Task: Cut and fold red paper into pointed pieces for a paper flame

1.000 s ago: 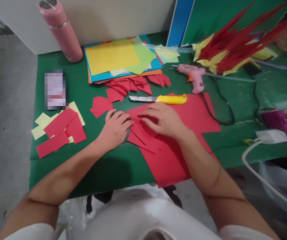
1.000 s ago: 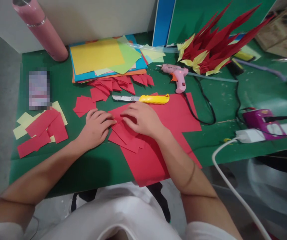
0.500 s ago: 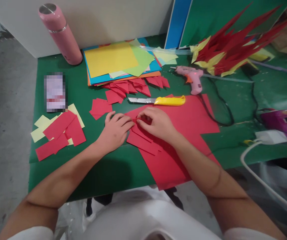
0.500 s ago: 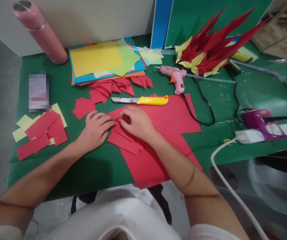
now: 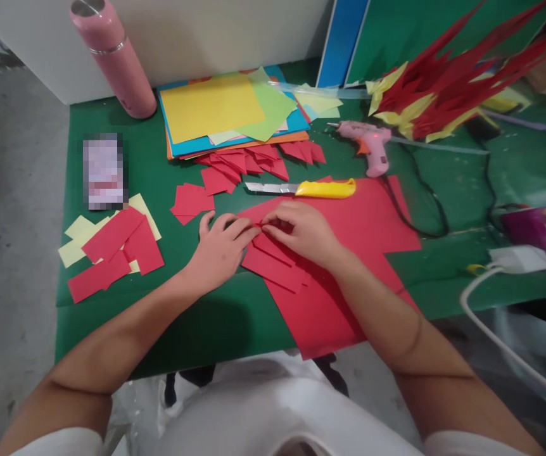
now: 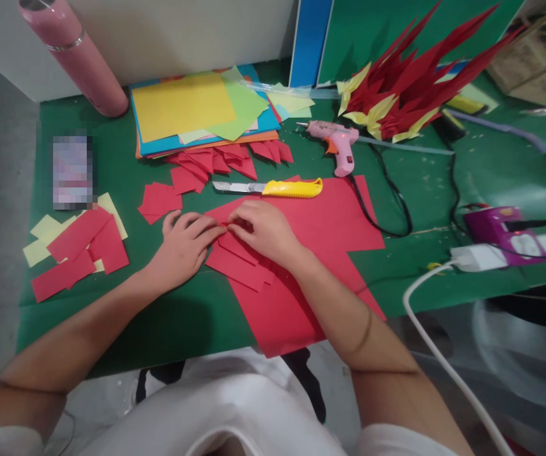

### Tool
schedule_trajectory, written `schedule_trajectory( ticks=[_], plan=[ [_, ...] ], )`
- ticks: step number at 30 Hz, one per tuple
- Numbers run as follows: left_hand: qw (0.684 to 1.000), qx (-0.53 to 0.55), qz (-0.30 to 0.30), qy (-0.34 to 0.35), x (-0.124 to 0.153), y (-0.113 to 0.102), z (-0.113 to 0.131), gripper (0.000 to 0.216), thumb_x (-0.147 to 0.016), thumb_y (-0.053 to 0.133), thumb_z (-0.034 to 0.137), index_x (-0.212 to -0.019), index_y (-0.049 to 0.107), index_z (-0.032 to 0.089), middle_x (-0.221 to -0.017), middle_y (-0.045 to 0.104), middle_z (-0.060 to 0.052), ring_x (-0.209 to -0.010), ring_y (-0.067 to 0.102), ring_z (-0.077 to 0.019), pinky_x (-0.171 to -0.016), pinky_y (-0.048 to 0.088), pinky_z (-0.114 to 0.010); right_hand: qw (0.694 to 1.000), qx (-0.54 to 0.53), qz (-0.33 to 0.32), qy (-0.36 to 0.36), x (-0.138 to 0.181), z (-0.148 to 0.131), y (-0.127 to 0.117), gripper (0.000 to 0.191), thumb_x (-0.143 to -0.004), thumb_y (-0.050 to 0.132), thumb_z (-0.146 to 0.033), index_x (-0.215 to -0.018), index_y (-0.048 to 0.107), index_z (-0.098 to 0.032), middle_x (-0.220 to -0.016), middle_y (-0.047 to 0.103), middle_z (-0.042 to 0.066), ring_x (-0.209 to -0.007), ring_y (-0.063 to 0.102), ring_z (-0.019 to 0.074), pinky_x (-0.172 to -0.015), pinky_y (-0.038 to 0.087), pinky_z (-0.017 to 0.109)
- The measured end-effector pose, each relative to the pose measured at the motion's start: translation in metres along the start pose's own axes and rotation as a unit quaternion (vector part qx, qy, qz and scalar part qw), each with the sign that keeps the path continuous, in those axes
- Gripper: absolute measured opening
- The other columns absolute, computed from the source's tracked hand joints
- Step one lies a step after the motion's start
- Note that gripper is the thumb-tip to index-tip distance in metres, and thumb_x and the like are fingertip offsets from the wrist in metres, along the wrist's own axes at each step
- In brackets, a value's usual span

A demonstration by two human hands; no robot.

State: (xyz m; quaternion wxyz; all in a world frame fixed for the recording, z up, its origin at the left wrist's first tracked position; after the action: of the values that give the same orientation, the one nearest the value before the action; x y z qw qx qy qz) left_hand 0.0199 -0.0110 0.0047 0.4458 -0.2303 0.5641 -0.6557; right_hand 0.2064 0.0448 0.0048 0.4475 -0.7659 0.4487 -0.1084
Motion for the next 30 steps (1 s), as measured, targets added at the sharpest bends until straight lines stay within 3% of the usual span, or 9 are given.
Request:
schedule_trajectory(
  ticks=[8, 17, 30],
  plan=[
    [1.000, 0.000, 0.010, -0.012, 0.0001, 0.0007, 0.0007, 0.038, -0.092, 0.046, 0.009, -0.123, 0.064, 0.022, -0.122, 0.068, -0.006, -0.112, 0.052, -0.0268, -0.107, 0.027, -0.052, 0.993, 0.035, -0.007, -0.111, -0.0001, 0.0033, -0.0015, 0.016, -0.094, 0.055, -0.020, -0.084, 0.067, -0.019, -0.079, 0.068, 0.006, -0.075, 0.058, 0.0185, -0.067, 0.044, 0.030],
    [0.999, -0.008, 0.041, -0.033, -0.0006, -0.0044, 0.0022, 0.032, -0.092, 0.047, 0.011, -0.116, 0.067, 0.021, -0.114, 0.070, -0.007, -0.110, 0.054, -0.0273, -0.107, 0.028, -0.051, 0.986, 0.079, 0.010, -0.148, 0.0009, 0.0019, -0.0042, 0.020, -0.097, 0.053, -0.022, -0.082, 0.066, -0.020, -0.080, 0.066, 0.006, -0.076, 0.055, 0.0185, -0.069, 0.045, 0.031],
    [0.998, -0.011, 0.056, -0.015, -0.0001, -0.0036, 0.0011, 0.027, -0.094, 0.049, 0.014, -0.110, 0.070, 0.020, -0.107, 0.071, -0.008, -0.106, 0.057, -0.0262, -0.106, 0.032, -0.052, 0.963, 0.181, -0.040, -0.197, 0.0061, 0.0038, -0.0017, 0.033, -0.103, 0.039, -0.022, -0.093, 0.071, -0.017, -0.086, 0.069, 0.009, -0.079, 0.057, 0.0196, -0.067, 0.041, 0.033]
  ],
)
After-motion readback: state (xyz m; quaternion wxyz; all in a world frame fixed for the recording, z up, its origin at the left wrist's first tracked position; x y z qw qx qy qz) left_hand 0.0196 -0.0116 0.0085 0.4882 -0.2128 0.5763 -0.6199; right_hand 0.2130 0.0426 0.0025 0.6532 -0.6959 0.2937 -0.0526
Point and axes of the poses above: each hand's wrist, its own x-axis away from the middle knuckle, its own y-axis out of the palm, z = x × y, the point moved 2 cm from there along -x, towards the middle knuckle
